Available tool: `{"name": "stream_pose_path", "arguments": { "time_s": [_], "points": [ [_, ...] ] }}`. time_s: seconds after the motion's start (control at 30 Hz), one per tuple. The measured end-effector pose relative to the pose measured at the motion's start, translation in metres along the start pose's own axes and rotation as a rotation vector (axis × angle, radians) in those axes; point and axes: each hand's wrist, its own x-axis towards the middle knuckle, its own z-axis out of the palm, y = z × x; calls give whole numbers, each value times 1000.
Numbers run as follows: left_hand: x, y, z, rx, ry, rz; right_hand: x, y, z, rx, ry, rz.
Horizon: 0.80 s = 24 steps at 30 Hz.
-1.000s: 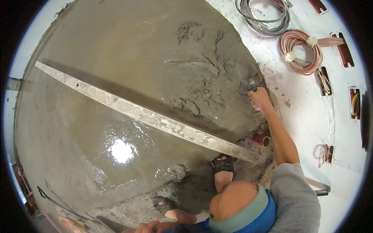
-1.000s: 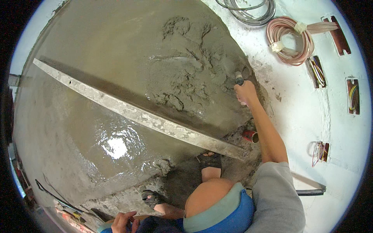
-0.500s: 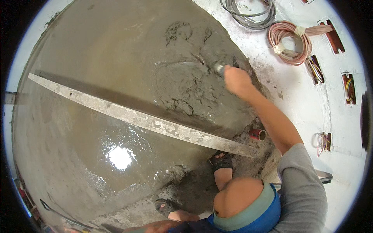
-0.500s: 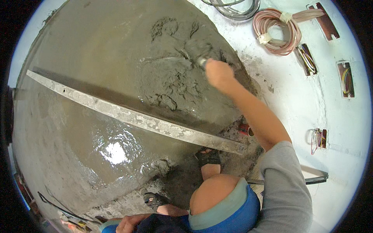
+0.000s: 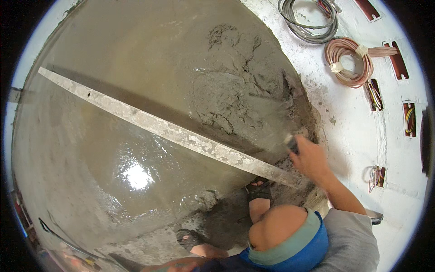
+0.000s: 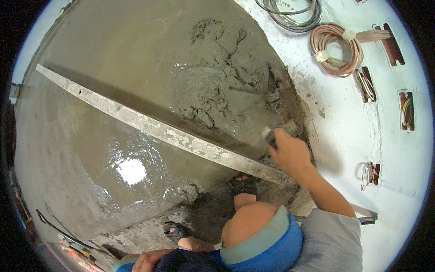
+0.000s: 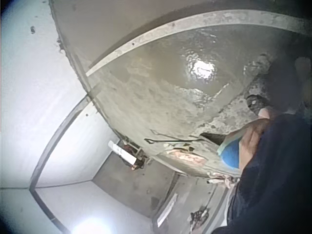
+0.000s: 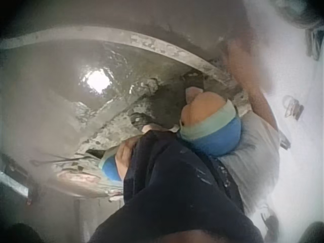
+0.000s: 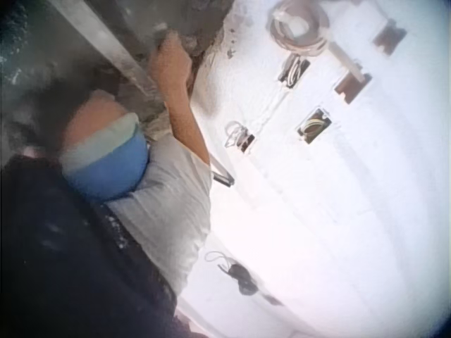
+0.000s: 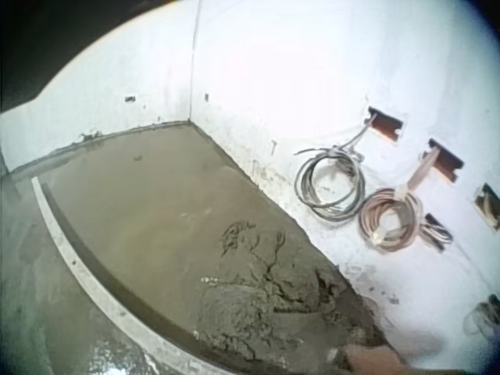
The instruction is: The person pours a bucket of wet concrete onto the floor and uses a long straight edge to level and smooth the surface. They repeatedly drag the straight edge across the wet concrete to create a flat finish.
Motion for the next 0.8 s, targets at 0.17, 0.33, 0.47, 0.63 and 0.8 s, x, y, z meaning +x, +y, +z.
{"name": "stream_pose_path", "arguments": {
  "time_s": [0.17,0.33,0.47,0.63,0.8],
  "points": [
    [-1,2,1,-1,10,-5,79,-7,28,-68,-69,-33],
    [-4,0,0,11,8,-2,183,-2,3,-111,127,-63],
    [-3,1,3,-7,9,21,227,6,-32,69,-119,107],
    [-4,-3,2,-28,4,46,199,57,-25,428,-184,287],
    [-5,-4,5,-39,-8,67,115,110,-13,589,-264,449]
  ]
}}
